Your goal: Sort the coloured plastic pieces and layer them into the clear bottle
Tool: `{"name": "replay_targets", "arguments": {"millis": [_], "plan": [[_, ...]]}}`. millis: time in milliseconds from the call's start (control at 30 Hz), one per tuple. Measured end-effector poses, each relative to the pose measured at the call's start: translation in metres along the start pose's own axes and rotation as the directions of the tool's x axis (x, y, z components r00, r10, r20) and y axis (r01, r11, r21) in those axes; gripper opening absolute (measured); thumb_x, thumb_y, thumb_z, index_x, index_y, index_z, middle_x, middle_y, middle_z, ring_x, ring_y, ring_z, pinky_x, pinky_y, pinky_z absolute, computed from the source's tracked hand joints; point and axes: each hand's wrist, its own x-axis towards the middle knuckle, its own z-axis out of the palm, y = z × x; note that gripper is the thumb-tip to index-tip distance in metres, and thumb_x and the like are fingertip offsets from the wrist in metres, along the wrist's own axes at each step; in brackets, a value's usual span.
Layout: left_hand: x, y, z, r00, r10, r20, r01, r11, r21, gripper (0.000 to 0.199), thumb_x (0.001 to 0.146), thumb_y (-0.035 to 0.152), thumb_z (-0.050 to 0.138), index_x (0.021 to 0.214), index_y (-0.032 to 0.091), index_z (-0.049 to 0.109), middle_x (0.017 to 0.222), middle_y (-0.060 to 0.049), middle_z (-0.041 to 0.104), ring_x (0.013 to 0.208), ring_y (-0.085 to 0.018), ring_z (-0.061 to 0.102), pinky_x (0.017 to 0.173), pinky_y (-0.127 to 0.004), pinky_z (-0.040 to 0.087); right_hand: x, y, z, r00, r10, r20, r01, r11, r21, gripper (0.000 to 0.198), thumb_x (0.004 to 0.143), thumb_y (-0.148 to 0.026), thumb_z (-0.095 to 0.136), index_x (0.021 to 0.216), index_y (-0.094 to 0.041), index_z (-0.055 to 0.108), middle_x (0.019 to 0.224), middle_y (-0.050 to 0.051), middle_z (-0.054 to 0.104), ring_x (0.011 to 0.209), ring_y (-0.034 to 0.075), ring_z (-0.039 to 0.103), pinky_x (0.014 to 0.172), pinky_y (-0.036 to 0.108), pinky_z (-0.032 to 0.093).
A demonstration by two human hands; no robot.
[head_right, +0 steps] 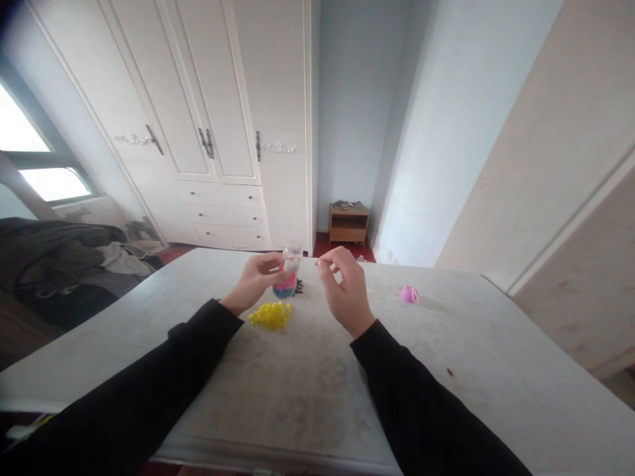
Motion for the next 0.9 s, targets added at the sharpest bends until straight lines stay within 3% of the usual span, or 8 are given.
{"name": "replay_targets", "arguments": {"millis": [67, 133, 267, 367, 533, 633, 900], "plan": [[0.004, -0.002, -0.004, 0.99, 0.009, -0.139, -0.017, 0.998, -0.055, 0.028, 0.069, 0.036, 0.088, 0.083, 0.016, 0.075, 0.08, -0.002, 0.073, 0.071, -0.014, 0.064, 0.068, -0.026, 0.052, -0.007, 0.008, 0.009, 0.988, 0.043, 0.151, -0.042, 0.999, -0.011, 0.012, 0.094, -0.021, 0.06, 0.083, -0.021, 0.064, 0.082, 0.002, 0.068, 0.077, 0.018, 0.061, 0.073, 0.033, 0.048], [0.007, -0.004, -0.007, 0.972, 0.016, -0.233, -0.035, 0.996, -0.077, 0.029, 0.069, 0.038, 0.088, 0.082, 0.016, 0.074, 0.078, -0.001, 0.072, 0.07, -0.014, 0.064, 0.065, -0.026, 0.051, -0.017, 0.017, 0.022, 0.924, 0.028, 0.381, -0.002, 0.998, -0.07, 0.004, 0.086, -0.018, 0.07, 0.089, -0.02, 0.068, 0.088, 0.004, 0.072, 0.084, 0.02, 0.064, 0.079, 0.034, 0.051], [0.009, -0.005, -0.008, 0.964, 0.011, -0.267, -0.035, 0.996, -0.083, 0.034, 0.065, 0.04, 0.091, 0.082, 0.016, 0.072, 0.079, -0.002, 0.073, 0.071, -0.015, 0.064, 0.065, -0.025, 0.05, -0.036, 0.024, 0.049, 0.818, 0.025, 0.574, 0.058, 0.99, -0.125, 0.035, 0.078, -0.032, 0.087, 0.109, -0.02, 0.074, 0.11, 0.01, 0.077, 0.105, 0.028, 0.068, 0.097, 0.043, 0.053], [0.008, -0.005, -0.008, 0.968, -0.005, -0.251, -0.013, 0.997, -0.07, 0.036, 0.065, 0.041, 0.09, 0.083, 0.016, 0.072, 0.08, -0.002, 0.073, 0.072, -0.015, 0.065, 0.066, -0.026, 0.05, -0.043, 0.022, 0.065, 0.796, 0.011, 0.606, 0.09, 0.987, -0.135, 0.043, 0.076, -0.038, 0.09, 0.113, -0.021, 0.077, 0.113, 0.011, 0.078, 0.109, 0.031, 0.069, 0.101, 0.045, 0.052], [0.008, -0.005, -0.007, 0.976, -0.007, -0.22, -0.004, 0.999, -0.05, 0.037, 0.065, 0.042, 0.089, 0.086, 0.016, 0.073, 0.078, -0.001, 0.071, 0.073, -0.016, 0.065, 0.065, -0.027, 0.05, -0.044, 0.024, 0.077, 0.786, -0.034, 0.617, 0.159, 0.976, -0.148, 0.015, 0.087, -0.022, 0.079, 0.101, -0.024, 0.082, 0.1, 0.007, 0.081, 0.1, 0.026, 0.071, 0.094, 0.039, 0.053], [0.008, -0.005, -0.007, 0.978, -0.019, -0.207, 0.005, 0.998, -0.07, 0.037, 0.065, 0.04, 0.091, 0.087, 0.016, 0.073, 0.078, -0.001, 0.071, 0.072, -0.016, 0.065, 0.065, -0.026, 0.05, -0.044, 0.027, 0.079, 0.784, -0.055, 0.618, 0.169, 0.977, -0.128, 0.011, 0.09, -0.016, 0.074, 0.094, -0.023, 0.083, 0.095, 0.006, 0.081, 0.094, 0.023, 0.071, 0.092, 0.036, 0.054], [0.008, -0.005, -0.009, 0.983, 0.039, -0.18, -0.038, 0.999, 0.009, 0.033, 0.065, 0.037, 0.09, 0.087, 0.016, 0.075, 0.078, -0.002, 0.07, 0.073, -0.015, 0.063, 0.068, -0.027, 0.053, -0.036, 0.026, 0.067, 0.849, -0.1, 0.519, 0.124, 0.992, -0.01, 0.006, 0.089, -0.018, 0.078, 0.089, -0.022, 0.083, 0.089, 0.007, 0.08, 0.092, 0.023, 0.071, 0.089, 0.036, 0.055]]}}
